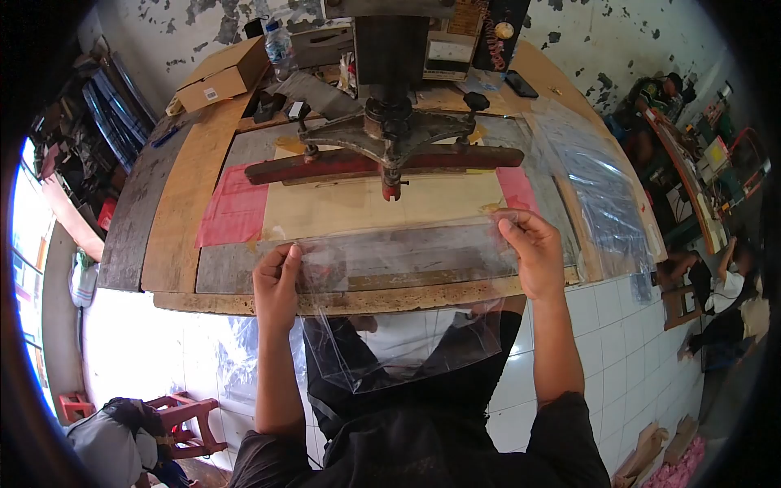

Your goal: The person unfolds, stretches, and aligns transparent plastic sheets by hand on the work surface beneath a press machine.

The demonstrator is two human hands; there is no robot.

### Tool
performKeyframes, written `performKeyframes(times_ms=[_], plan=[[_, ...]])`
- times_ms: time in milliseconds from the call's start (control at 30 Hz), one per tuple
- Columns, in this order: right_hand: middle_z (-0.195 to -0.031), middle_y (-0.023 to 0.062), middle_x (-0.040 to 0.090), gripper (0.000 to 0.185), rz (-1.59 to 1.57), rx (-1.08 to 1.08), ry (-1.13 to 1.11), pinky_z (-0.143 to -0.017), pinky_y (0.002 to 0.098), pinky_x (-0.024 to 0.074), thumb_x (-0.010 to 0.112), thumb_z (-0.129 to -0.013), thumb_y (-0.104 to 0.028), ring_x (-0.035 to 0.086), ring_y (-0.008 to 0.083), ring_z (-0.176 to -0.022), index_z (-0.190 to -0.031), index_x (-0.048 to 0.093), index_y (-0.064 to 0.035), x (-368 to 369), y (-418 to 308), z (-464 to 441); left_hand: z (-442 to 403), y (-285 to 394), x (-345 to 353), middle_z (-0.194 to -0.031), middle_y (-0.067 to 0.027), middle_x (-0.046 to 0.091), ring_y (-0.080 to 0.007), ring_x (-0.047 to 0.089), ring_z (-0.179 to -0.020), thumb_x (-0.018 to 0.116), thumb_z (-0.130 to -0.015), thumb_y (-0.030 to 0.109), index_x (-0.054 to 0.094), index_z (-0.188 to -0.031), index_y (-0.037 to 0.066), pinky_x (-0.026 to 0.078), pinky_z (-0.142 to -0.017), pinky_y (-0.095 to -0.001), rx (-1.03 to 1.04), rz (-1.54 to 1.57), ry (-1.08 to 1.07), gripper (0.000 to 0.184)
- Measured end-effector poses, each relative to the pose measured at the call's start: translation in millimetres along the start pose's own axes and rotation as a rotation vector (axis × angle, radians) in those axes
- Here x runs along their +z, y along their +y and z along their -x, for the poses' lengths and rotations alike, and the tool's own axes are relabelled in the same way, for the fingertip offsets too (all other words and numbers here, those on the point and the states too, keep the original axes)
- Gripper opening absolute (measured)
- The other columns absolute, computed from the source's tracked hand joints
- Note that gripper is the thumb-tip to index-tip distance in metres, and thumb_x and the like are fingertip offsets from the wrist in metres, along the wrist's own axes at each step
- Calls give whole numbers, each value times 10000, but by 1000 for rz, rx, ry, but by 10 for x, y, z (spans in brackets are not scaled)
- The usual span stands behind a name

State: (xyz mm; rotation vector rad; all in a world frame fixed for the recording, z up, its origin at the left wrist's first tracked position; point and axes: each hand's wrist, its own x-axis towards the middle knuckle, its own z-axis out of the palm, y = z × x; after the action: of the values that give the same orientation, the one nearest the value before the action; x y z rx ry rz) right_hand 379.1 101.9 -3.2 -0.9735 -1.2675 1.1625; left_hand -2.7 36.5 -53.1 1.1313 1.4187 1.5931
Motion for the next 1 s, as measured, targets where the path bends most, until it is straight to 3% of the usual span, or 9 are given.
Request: performKeyframes(times_ms=[267, 367, 433, 600, 767, 833, 900, 1000], plan=[[-1017, 11, 715, 247, 2, -86, 102, -817, 225, 526, 774, -959, -18, 637, 76, -883, -1196, 713, 17, -2, 56, -55, 54, 170, 91, -740, 37, 623, -40, 572, -649, 632, -1113, 232, 769, -1090, 11, 416, -559, -231, -8, -116, -6, 261], [-1011, 9, 699, 256, 137, -56, 107, -788, 227, 516, 780, -955, -23, 627, 74, -868, -1199, 710, 12, -156, 97, -38, 58, 162, 58, -790, 7, 664, -58, 612, -675, 644, -1102, 194, 753, -1145, 0, 462, -585, -233, -84, -195, -44, 227], [-1023, 11, 696, 263, 210, -28, 92, -776, 230, 511, 785, -954, -28, 623, 75, -859, -1203, 710, 8, -247, 182, -46, 85, 226, 90, -920, -46, 739, -96, 706, -751, 713, -1057, 172, 721, -1229, -20, 525, -645, -249, -57, -74, -137, 258], [-1065, 23, 689, 271, 152, -60, 281, -856, 242, 494, 788, -956, -31, 623, 91, -951, -1213, 708, 1, -457, 438, -49, 161, 338, 33, -998, -88, 764, -141, 755, -903, 743, -1020, 83, 714, -1244, -30, 573, -823, -272, -125, -57, -352, 252], [-1106, 25, 682, 262, 49, -88, 309, -912, 235, 509, 743, -997, -21, 638, 104, -999, -1253, 692, -19, -576, 620, 1, 201, 423, 102, -1057, -109, 774, -163, 757, -968, 729, -1029, 72, 678, -1227, -48, 588, -852, -297, -175, -92, -396, 237], [-1136, 49, 696, 275, -46, -74, 317, -939, 249, 498, 751, -971, 25, 635, 110, -1038, -1240, 693, 20, -622, 633, -2, 179, 415, 117, -1086, -116, 777, -182, 762, -1010, 723, -1031, 62, 660, -1218, -52, 598, -867, -313, -181, -86, -423, 228], [-1127, 46, 696, 277, -74, -73, 320, -930, 245, 504, 749, -974, 26, 638, 110, -1026, -1244, 691, 19, -643, 641, -3, 157, 400, 131, -1109, -128, 780, -190, 762, -1027, 720, -1026, 39, 637, -1202, -52, 599, -872, -318, -203, 88, -469, 216], [-1104, 41, 699, 277, -117, -80, 332, -923, 247, 525, 739, -989, 20, 652, 111, -1003, -1259, 680, 13, -653, 632, -4, 103, 372, 108, -1106, -145, 791, -192, 765, -1009, 714, -1031, 49, 652, -1248, -66, 600, -868, -320, -154, 66, -522, 254]])
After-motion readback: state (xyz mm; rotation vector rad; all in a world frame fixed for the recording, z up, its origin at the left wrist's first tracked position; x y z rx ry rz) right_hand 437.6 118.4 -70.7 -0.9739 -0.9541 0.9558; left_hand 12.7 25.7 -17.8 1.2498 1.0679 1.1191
